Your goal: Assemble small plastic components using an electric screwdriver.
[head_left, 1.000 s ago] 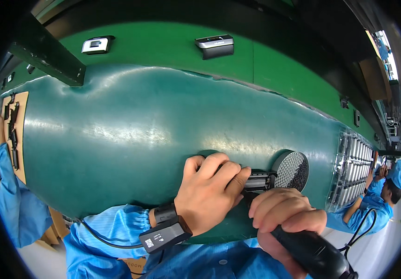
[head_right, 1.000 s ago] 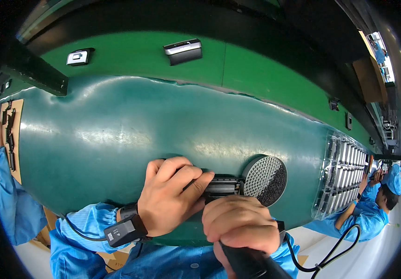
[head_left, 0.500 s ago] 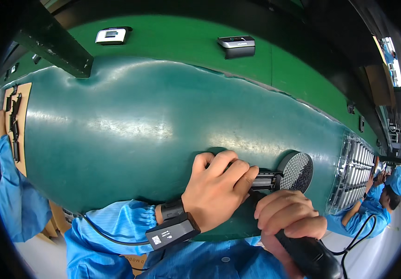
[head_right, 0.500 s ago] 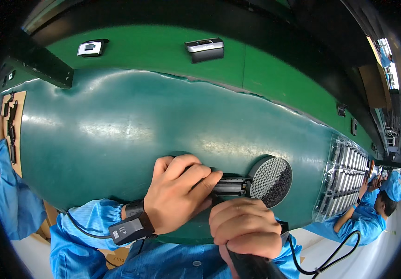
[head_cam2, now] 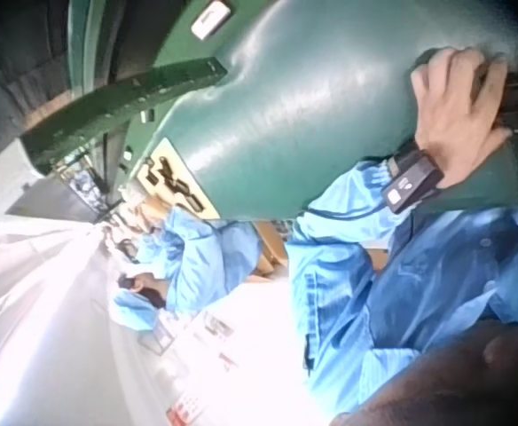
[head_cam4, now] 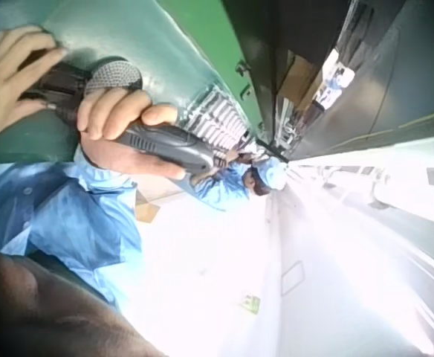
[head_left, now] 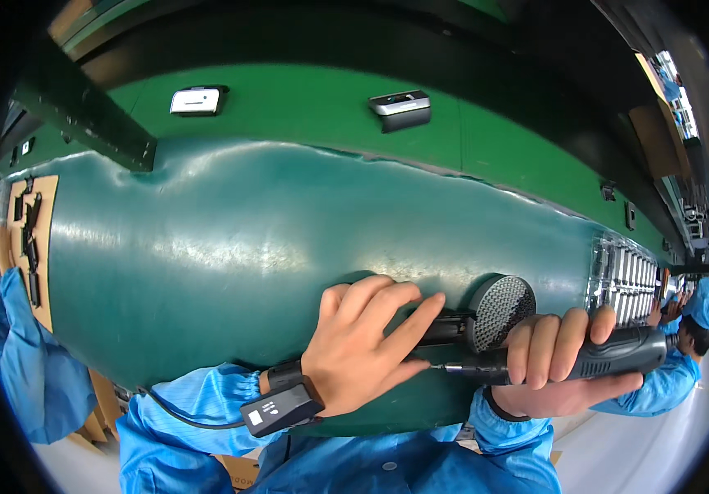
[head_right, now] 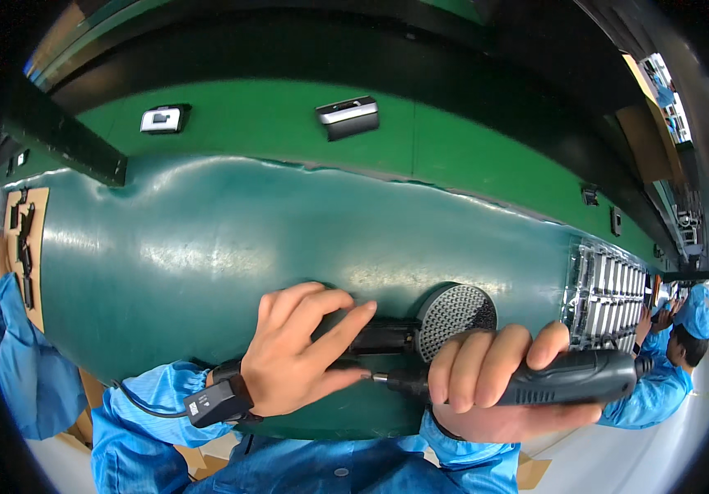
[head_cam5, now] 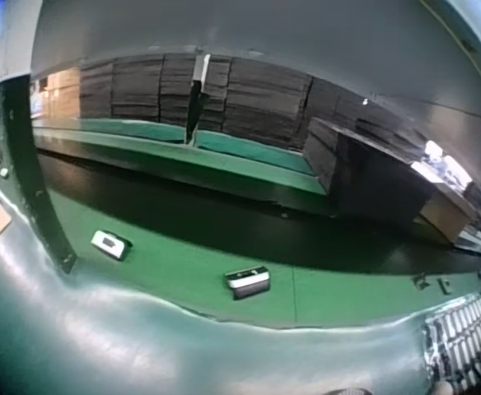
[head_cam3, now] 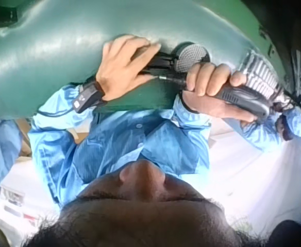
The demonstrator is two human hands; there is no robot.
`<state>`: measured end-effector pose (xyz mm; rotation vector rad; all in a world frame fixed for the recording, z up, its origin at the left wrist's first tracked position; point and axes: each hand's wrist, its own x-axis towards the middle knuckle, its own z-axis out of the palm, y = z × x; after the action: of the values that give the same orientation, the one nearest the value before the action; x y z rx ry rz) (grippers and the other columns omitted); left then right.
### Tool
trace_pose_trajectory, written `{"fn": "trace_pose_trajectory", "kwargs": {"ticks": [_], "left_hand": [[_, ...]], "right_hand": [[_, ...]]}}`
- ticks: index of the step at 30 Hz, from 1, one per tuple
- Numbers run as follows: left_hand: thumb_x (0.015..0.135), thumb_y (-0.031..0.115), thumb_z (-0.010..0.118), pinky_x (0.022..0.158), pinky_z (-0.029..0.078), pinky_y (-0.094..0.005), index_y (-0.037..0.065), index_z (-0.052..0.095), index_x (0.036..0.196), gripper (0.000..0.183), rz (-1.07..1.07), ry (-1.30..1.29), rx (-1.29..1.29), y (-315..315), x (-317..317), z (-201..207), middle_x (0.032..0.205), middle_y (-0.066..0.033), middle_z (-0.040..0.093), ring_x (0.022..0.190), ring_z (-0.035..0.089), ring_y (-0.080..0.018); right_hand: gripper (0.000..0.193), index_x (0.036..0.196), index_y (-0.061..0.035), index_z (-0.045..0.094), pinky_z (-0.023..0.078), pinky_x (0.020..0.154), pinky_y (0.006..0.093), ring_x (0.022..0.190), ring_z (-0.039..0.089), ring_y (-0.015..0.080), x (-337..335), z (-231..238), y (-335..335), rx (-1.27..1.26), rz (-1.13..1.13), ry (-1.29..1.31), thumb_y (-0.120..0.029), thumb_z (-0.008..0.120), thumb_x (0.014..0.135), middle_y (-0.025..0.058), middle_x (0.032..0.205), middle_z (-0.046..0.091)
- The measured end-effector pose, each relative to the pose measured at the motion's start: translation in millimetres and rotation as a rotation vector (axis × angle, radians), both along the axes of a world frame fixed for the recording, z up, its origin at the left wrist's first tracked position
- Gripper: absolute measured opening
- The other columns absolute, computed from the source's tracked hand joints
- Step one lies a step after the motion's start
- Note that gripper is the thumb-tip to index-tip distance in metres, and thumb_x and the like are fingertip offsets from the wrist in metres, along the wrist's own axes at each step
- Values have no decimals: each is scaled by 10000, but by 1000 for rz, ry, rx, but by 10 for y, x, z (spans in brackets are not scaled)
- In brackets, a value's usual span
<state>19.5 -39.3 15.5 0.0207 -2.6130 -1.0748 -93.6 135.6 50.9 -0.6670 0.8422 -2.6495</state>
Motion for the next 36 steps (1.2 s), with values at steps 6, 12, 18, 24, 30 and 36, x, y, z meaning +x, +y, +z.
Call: {"fn": "trace_pose_trajectory", "kwargs": {"ticks": [6,12,18,24,30,36], "left_hand": [[679,217,890,926,370,-392,143,786,915,268,-172,186,76,35,-32,-52,1032,31,693,1116,589,-246],[726,125,840,883,387,-367,113,788,921,203,-165,176,142,92,-46,-58,1044,2,739,1067,634,-230],[739,56,787,835,397,-348,56,779,934,195,-129,193,51,97,-30,-23,1004,-13,762,983,675,-206],[719,49,826,762,422,-328,79,770,930,220,-125,205,75,83,-13,-36,962,5,756,943,700,-161],[716,77,802,756,422,-326,86,776,850,136,-75,232,-49,98,34,14,919,-4,774,934,726,-167],[693,88,807,736,417,-318,105,778,838,149,-83,251,-66,128,56,-47,903,14,773,897,728,-151]], "right_hand": [[758,1167,-109,453,448,462,383,562,545,230,-54,-41,42,-10,14,-78,-827,392,934,92,759,552],[775,1175,-98,457,485,536,439,612,576,263,-66,-78,103,-1,71,-8,-830,424,922,125,805,583],[761,1173,-86,446,490,571,461,654,589,277,-39,-113,70,-27,91,-8,-809,437,935,144,826,588],[774,1173,-83,444,485,568,463,651,586,273,-48,-98,42,-59,94,-49,-818,418,935,149,823,591],[808,1175,-74,453,485,567,455,618,576,261,-7,-134,15,-29,109,-69,-840,402,922,155,804,594],[873,1184,-61,457,491,564,437,592,571,250,-15,-130,29,4,148,-154,-880,394,886,162,778,592]]}}
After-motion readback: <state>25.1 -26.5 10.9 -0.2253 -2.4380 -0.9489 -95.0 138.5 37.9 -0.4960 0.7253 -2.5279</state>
